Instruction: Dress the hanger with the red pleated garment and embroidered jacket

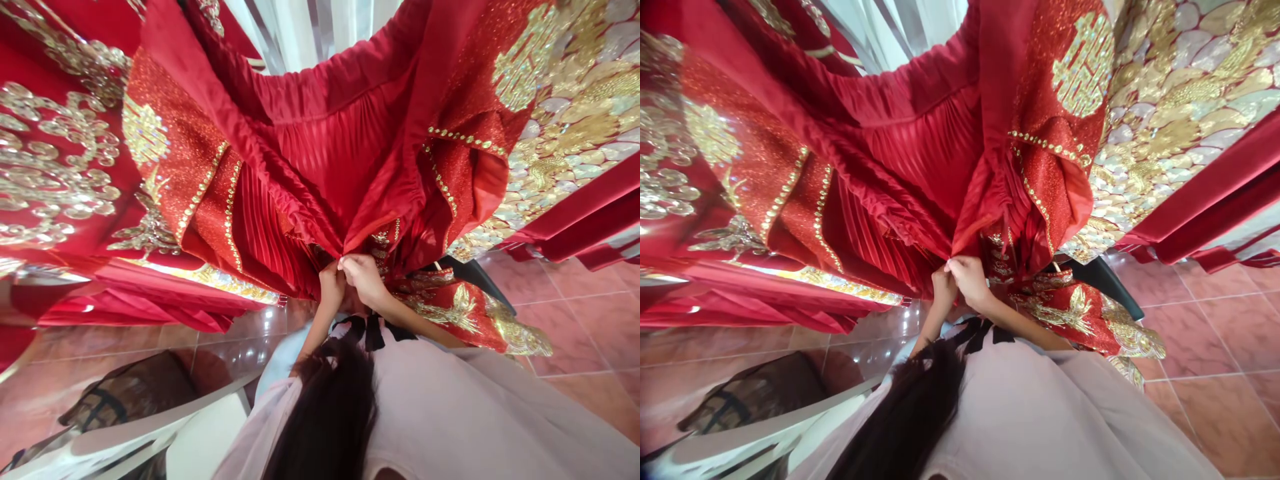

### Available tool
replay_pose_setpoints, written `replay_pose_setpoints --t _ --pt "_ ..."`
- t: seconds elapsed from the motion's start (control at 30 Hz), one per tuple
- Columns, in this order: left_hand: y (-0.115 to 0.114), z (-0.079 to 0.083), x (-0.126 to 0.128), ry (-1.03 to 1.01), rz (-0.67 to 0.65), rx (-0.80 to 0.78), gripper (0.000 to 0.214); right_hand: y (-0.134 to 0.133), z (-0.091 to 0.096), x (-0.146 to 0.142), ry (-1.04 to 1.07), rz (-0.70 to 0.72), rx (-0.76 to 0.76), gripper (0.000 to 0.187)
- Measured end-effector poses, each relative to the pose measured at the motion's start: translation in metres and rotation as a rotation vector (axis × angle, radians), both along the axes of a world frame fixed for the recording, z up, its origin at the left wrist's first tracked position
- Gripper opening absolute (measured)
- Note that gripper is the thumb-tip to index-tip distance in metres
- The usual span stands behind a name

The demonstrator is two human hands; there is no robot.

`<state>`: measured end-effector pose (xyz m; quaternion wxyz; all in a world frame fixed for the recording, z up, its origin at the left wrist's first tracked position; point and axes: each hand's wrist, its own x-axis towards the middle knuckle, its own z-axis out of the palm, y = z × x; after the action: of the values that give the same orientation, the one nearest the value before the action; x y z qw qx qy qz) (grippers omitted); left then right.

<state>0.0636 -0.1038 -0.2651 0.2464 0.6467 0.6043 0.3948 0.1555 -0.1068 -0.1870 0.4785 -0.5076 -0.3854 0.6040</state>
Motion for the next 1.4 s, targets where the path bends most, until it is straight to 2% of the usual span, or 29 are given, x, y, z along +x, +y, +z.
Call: replay_pose_setpoints --t 0.1,0.17,0.23,0.33,0.43,0.53,0.63,0.7,0.77,0.87,1.07,1.2,1.3,1.4 --pt "0.0 0.009 0.0 0.021 -0.026 0.019 0.02 0.002 0.03 0.002 0.054 -0.008 0.09 0.023" --pt "-0.002 0.019 -0.003 0.035 -0.018 0.048 0.014 0.002 0.038 0.003 0.088 0.009 0.132 0.024" --pt "-0.001 0.03 -0.005 0.045 0.031 0.09 0.014 0.003 0.036 0.002 0.123 0.004 0.127 0.026" --pt "0.004 0.047 -0.006 0.166 0.122 0.135 0.024 0.005 0.028 -0.001 0.181 -0.037 0.095 0.027" --pt "0.015 0.058 -0.003 0.291 0.116 0.11 0.008 0.01 0.026 -0.005 0.29 -0.005 0.023 0.028" --pt "0.024 0.058 -0.002 0.313 0.111 0.073 0.016 0.018 0.033 -0.009 0.426 0.024 -0.074 0.024" --pt "0.028 0.054 -0.002 0.331 0.141 0.03 0.016 0.025 0.049 -0.012 0.481 -0.051 -0.118 0.021" --pt "0.029 0.053 -0.002 0.342 0.156 0.008 0.016 0.028 0.063 -0.013 0.475 -0.11 -0.067 0.019" --pt "0.028 0.053 0.0 0.348 0.161 0.001 0.017 0.03 0.077 -0.012 0.463 -0.12 0.051 0.017" --pt "0.026 0.055 0.002 0.346 0.169 0.003 0.02 0.035 0.085 -0.012 0.411 -0.116 0.189 0.018" --pt "0.029 0.054 -0.002 0.319 0.201 0.004 0.023 0.043 0.086 -0.023 0.347 -0.185 0.162 0.02" --pt "0.028 0.052 -0.004 0.27 0.177 0.035 0.025 0.041 0.088 -0.024 0.244 -0.191 0.334 0.022" --pt "0.019 0.051 -0.002 0.218 0.144 0.052 0.028 0.042 0.072 -0.02 -0.001 -0.252 0.467 0.025" --pt "0.009 0.049 0.001 0.17 0.116 0.075 0.03 0.047 0.058 -0.015 -0.395 -0.323 0.584 0.028"
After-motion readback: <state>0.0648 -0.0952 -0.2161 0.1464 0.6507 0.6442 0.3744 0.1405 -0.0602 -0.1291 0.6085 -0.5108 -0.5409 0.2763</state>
